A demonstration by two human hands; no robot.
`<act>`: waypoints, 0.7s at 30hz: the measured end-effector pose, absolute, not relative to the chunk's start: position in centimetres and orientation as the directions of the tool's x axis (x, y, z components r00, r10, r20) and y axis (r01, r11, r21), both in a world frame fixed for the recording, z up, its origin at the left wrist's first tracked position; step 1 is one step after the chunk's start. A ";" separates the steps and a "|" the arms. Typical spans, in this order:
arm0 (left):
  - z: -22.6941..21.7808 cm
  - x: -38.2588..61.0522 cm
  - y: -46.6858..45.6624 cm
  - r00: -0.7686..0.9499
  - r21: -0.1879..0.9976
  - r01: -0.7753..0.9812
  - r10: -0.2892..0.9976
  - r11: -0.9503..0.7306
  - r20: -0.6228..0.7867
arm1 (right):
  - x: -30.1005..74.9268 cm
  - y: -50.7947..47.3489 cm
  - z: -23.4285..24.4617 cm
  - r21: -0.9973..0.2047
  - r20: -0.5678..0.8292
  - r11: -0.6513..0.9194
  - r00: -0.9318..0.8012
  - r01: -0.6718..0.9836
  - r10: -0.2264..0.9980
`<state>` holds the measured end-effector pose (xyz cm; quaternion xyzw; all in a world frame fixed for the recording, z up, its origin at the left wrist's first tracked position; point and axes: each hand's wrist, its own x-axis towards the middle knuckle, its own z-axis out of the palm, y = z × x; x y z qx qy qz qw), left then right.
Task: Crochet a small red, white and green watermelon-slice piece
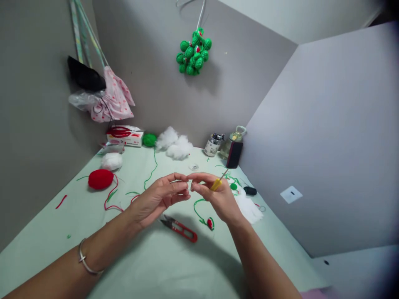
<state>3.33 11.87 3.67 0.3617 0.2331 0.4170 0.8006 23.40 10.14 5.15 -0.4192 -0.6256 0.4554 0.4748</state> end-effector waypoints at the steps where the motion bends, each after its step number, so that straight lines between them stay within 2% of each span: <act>1: 3.5 3.0 11.4 0.550 0.784 -0.486 0.833 0.385 -0.068 | 23.1 9.8 4.7 -0.974 0.198 0.217 -0.207 0.071 0.958; 6: 1.9 1.9 9.9 0.524 0.829 -0.451 0.850 0.331 -0.054 | 21.5 8.7 2.6 -0.994 0.092 0.078 -0.220 -0.073 0.971; 10: 0.4 1.6 9.5 0.468 0.821 -0.477 0.881 0.312 -0.063 | 20.5 8.3 1.4 -0.994 0.040 0.018 -0.206 -0.111 0.978; 16: -0.5 1.2 9.2 0.453 0.820 -0.478 0.888 0.314 -0.076 | 19.9 7.7 0.7 -0.991 0.121 0.116 -0.087 -0.062 0.989; 21: -1.0 1.4 9.0 0.424 0.815 -0.489 0.901 0.312 -0.091 | 20.1 7.6 0.4 -0.987 0.161 0.158 -0.125 -0.034 0.979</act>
